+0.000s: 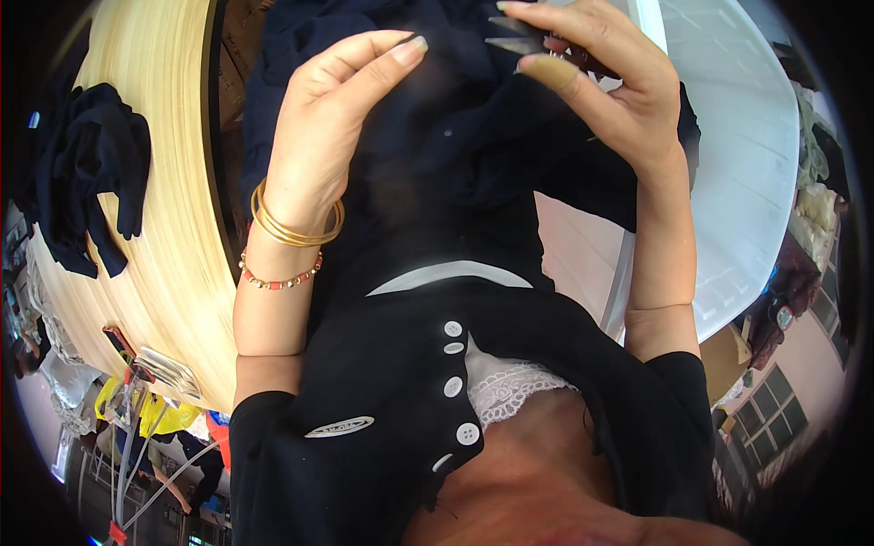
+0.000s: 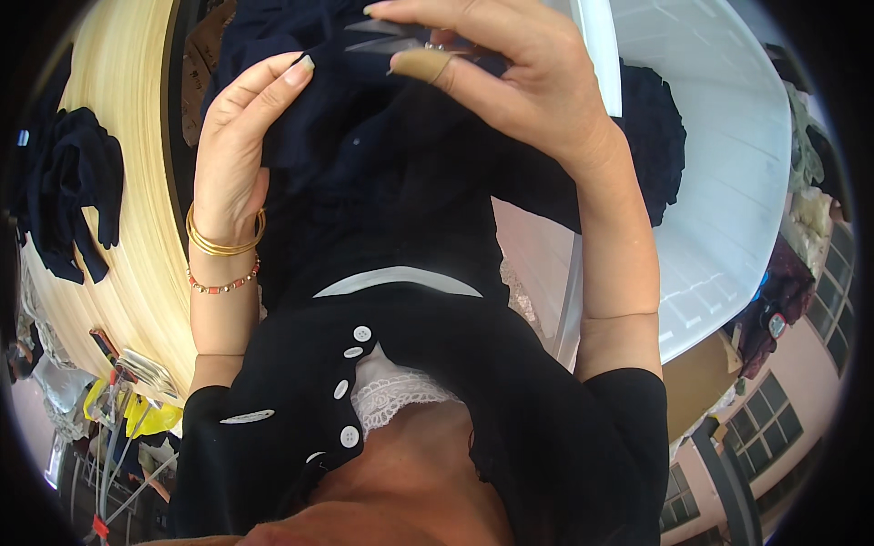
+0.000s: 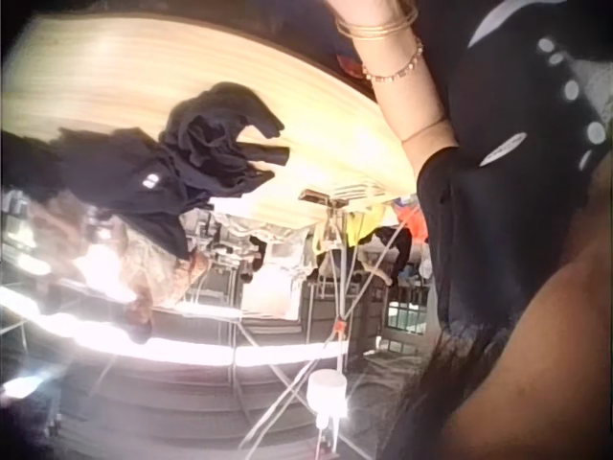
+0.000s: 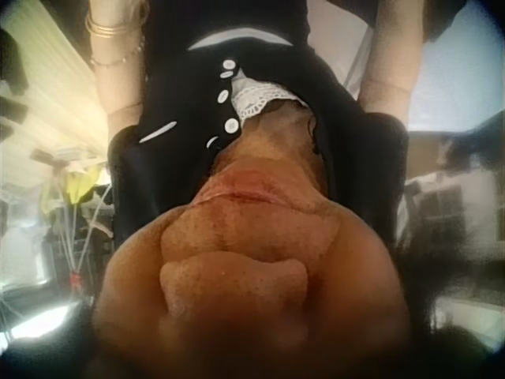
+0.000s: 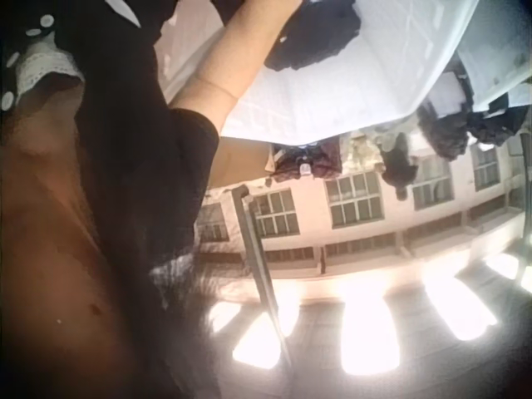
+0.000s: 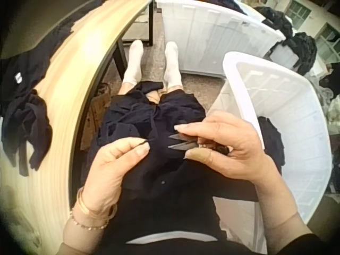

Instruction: The recorder uses small scissors to trim loose threads from dark-colored garments in a textile factory setting.

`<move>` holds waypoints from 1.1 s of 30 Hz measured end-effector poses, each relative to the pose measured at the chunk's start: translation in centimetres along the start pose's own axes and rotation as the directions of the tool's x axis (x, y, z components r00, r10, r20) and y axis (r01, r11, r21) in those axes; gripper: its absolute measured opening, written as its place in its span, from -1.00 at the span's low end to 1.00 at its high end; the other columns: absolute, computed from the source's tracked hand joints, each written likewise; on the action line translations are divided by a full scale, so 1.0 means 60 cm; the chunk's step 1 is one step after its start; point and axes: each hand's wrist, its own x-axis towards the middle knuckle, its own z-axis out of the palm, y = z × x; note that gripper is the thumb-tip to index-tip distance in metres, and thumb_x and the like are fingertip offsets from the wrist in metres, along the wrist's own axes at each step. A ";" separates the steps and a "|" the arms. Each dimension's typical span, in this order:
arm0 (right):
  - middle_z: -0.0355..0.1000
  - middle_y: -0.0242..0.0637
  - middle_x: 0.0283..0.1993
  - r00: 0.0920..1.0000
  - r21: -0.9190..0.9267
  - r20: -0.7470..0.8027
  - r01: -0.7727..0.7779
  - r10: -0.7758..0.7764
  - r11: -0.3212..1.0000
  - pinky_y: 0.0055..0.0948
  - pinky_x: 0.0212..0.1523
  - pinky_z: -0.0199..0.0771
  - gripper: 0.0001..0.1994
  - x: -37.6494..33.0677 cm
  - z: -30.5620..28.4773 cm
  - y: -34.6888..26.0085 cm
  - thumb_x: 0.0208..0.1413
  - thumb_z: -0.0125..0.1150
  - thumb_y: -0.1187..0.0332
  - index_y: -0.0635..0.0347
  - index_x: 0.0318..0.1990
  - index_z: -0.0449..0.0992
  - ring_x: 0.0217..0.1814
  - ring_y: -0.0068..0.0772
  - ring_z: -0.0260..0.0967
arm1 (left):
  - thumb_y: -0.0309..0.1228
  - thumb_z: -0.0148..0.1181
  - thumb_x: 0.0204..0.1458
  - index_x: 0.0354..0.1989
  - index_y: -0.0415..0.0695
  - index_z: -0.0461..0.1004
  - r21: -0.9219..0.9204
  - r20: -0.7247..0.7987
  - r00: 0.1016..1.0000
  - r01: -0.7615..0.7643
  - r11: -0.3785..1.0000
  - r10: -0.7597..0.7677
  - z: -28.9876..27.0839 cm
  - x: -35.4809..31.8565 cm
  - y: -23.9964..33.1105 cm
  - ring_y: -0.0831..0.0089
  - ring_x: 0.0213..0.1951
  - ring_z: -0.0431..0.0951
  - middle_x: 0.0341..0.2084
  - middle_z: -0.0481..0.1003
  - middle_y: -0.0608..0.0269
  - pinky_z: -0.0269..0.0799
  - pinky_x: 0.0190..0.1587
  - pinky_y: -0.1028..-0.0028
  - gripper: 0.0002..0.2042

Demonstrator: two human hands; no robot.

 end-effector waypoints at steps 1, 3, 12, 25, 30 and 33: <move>0.39 -0.32 -0.43 1.000 0.016 0.016 0.006 -0.006 1.000 -0.55 -0.44 0.24 -0.63 -0.001 -0.001 -0.001 -0.11 0.42 0.51 0.24 -0.07 0.59 -0.46 -0.49 0.28 | -0.45 0.18 0.14 -0.10 -0.28 0.55 -0.027 0.012 1.000 0.012 1.000 -0.012 0.000 -0.002 0.001 0.64 -0.18 0.52 -0.27 0.59 0.32 0.37 -0.04 0.65 -0.79; 0.40 -0.29 -0.41 0.999 0.008 0.035 0.025 -0.025 1.000 -0.54 -0.42 0.25 -0.63 -0.001 -0.001 0.007 -0.11 0.41 0.52 0.24 -0.06 0.58 -0.44 -0.45 0.30 | -0.44 0.18 0.14 -0.10 -0.26 0.55 -0.054 0.026 0.999 0.022 0.998 -0.021 0.003 -0.003 0.003 0.64 -0.16 0.52 -0.25 0.58 0.32 0.36 -0.01 0.64 -0.79; 0.41 -0.27 -0.40 0.994 0.014 0.043 0.104 -0.104 0.995 -0.47 -0.40 0.29 -0.61 0.000 0.009 0.012 -0.11 0.40 0.54 0.23 -0.03 0.57 -0.40 -0.38 0.33 | -0.42 0.15 0.17 -0.08 -0.28 0.54 -0.019 0.053 0.995 -0.078 0.997 0.079 0.025 -0.003 0.003 0.68 -0.17 0.49 -0.26 0.57 0.34 0.34 -0.06 0.68 -0.78; 0.40 -0.29 -0.43 0.992 0.014 0.082 0.094 -0.095 0.995 -0.49 -0.41 0.28 -0.61 -0.001 0.008 0.006 -0.11 0.40 0.54 0.22 -0.03 0.57 -0.42 -0.40 0.32 | -0.43 0.10 0.21 -0.05 -0.25 0.54 0.246 0.146 0.965 -0.249 0.937 0.218 0.000 0.000 -0.006 0.69 -0.21 0.46 -0.28 0.55 0.37 0.32 -0.11 0.70 -0.78; 0.40 -0.30 -0.43 0.991 0.021 0.088 0.099 -0.101 0.995 -0.48 -0.41 0.28 -0.64 -0.001 0.006 0.009 -0.10 0.40 0.54 0.22 -0.06 0.59 -0.43 -0.40 0.32 | -0.42 0.09 0.21 -0.06 -0.25 0.54 0.282 0.186 0.958 -0.263 0.923 0.216 0.002 0.004 -0.001 0.69 -0.23 0.44 -0.30 0.53 0.39 0.30 -0.14 0.71 -0.78; 0.39 -0.29 -0.44 0.991 0.058 0.094 0.090 -0.096 0.994 -0.49 -0.42 0.28 -0.66 0.000 0.005 0.012 -0.09 0.39 0.54 0.21 -0.08 0.60 -0.44 -0.41 0.32 | -0.42 0.09 0.22 -0.06 -0.25 0.54 0.271 0.192 0.967 -0.215 0.938 0.167 0.008 0.001 0.007 0.69 -0.23 0.44 -0.30 0.53 0.39 0.30 -0.12 0.70 -0.78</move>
